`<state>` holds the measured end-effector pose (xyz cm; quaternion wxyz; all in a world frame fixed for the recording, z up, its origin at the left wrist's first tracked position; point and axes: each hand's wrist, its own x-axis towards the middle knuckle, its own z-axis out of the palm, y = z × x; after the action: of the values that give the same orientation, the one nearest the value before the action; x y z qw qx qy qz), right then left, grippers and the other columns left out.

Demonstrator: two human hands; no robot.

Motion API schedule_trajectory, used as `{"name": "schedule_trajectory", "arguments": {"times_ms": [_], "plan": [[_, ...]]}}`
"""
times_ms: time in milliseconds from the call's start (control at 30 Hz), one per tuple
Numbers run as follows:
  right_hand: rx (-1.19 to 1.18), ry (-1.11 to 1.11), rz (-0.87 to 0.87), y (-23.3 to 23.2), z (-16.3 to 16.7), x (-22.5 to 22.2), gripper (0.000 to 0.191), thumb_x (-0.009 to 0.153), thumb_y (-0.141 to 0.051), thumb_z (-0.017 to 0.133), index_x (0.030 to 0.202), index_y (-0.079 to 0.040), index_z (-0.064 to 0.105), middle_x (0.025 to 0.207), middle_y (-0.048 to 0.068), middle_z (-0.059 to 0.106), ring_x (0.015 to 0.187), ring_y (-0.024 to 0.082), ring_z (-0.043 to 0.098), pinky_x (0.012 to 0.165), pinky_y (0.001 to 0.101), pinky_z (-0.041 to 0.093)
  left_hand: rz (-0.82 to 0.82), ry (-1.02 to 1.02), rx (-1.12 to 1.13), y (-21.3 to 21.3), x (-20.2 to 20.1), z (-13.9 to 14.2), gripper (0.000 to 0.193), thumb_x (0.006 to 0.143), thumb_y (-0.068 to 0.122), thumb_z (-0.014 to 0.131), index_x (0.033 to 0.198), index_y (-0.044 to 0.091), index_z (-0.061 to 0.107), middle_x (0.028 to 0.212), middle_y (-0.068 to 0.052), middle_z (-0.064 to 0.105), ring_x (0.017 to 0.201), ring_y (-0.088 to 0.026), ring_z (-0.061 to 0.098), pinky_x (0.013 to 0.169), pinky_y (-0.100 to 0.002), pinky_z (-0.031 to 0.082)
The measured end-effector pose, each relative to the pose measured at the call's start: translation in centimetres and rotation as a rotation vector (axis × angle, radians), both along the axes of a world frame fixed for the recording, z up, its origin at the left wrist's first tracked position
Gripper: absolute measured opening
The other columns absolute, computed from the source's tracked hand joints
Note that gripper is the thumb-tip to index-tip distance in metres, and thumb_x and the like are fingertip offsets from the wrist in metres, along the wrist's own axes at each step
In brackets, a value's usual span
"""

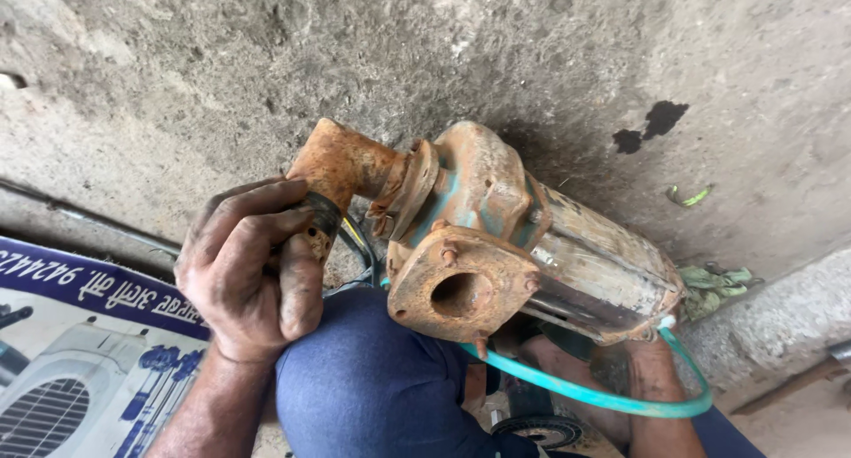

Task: The person sits on the floor and works on a submersible water pump. They use a wrench to tighten bolts on the pump's end cap and a hammer to tap the cap into place.

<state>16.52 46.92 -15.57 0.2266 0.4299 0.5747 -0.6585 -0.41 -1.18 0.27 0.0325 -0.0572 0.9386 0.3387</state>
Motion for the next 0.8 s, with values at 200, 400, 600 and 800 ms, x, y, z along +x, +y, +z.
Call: {"name": "schedule_trajectory", "arguments": {"times_ms": [200,400,600,800], "plan": [[-0.025,-0.031,0.004,-0.7,-0.1,-0.4,0.051,0.102,-0.031,0.057,0.139,0.005,0.055,0.132,0.022,0.065,0.115,0.032,0.066,0.098,0.0465,0.057,-0.031,0.023,0.007,-0.1,-0.2,0.6,0.012,0.092,0.012,0.062,0.094,0.002,0.068,0.109,-0.013,0.075,0.101,-0.027,0.075,0.087,-0.036,0.06],[0.242,0.152,0.357,-0.6,1.3,0.6,0.05,0.097,-0.029,0.063,0.135,0.005,0.057,0.127,0.021,0.067,0.11,0.032,0.068,0.093,0.047,0.059,-0.004,0.014,-0.012,0.4,-0.3,1.2,0.011,0.092,0.012,0.062,0.094,0.003,0.068,0.111,-0.012,0.075,0.098,-0.025,0.075,0.084,-0.035,0.06],[-0.189,-0.223,-0.295,3.3,0.2,0.0,0.04,0.103,-0.027,0.056,0.133,-0.003,0.063,0.126,0.013,0.072,0.109,0.025,0.072,0.094,0.04,0.061,-0.04,0.045,-0.018,0.1,-0.2,1.4,0.008,0.091,0.008,0.062,0.091,0.002,0.066,0.108,-0.013,0.075,0.094,-0.027,0.073,0.082,-0.038,0.058],[0.109,-0.086,0.067,2.7,-0.4,1.5,0.039,0.105,-0.029,0.057,0.132,-0.002,0.064,0.123,0.014,0.072,0.107,0.025,0.071,0.091,0.0409,0.06,-0.037,0.052,-0.018,0.2,-0.7,1.5,0.01,0.088,0.007,0.061,0.092,0.002,0.068,0.108,-0.013,0.074,0.101,-0.03,0.073,0.084,-0.037,0.059]]}}
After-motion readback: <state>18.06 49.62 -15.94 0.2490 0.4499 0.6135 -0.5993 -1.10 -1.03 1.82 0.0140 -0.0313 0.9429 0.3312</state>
